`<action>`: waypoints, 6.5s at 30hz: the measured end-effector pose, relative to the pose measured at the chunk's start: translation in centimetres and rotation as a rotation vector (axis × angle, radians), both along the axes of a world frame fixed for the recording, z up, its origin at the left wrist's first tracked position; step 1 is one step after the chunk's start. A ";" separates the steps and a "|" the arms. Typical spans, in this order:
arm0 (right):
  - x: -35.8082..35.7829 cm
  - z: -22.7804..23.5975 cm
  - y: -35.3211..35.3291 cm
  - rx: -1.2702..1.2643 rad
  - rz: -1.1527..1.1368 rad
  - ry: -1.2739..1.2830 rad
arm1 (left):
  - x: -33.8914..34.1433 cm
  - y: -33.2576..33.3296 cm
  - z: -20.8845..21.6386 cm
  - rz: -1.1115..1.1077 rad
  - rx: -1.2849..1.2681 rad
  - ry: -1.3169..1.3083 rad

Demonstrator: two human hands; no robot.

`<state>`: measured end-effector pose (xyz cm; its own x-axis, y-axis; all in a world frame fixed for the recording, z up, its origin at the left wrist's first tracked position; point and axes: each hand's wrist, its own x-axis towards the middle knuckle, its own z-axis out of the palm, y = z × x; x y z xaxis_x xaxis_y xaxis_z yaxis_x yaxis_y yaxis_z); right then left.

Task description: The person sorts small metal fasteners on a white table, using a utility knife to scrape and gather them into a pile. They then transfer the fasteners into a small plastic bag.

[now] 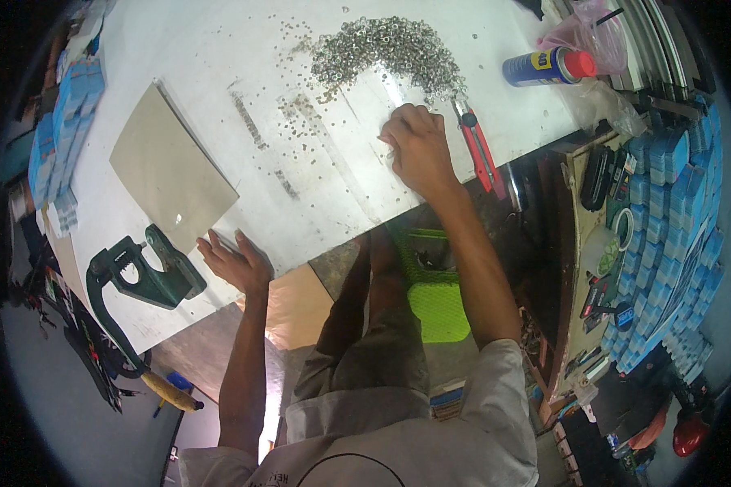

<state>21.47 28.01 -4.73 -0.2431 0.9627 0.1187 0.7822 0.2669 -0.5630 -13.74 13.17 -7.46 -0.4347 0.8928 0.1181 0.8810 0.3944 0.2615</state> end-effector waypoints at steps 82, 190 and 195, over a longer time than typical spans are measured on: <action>1.7 0.2 -3.6 0.065 0.023 0.078 | -0.2 0.0 -0.1 -0.002 0.003 0.008; -0.1 0.3 -10.3 -0.051 -0.109 -0.269 | -0.5 -0.2 -0.4 -0.030 0.010 0.026; 0.5 -0.2 -11.2 -0.025 -0.099 -0.274 | -0.5 -0.3 -0.6 -0.013 0.007 0.012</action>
<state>21.95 16.81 -4.95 -0.1678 0.9851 0.0375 0.9274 0.1706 -0.3328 -14.28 12.86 -8.04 -0.4214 0.8977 0.1291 0.8891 0.3809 0.2538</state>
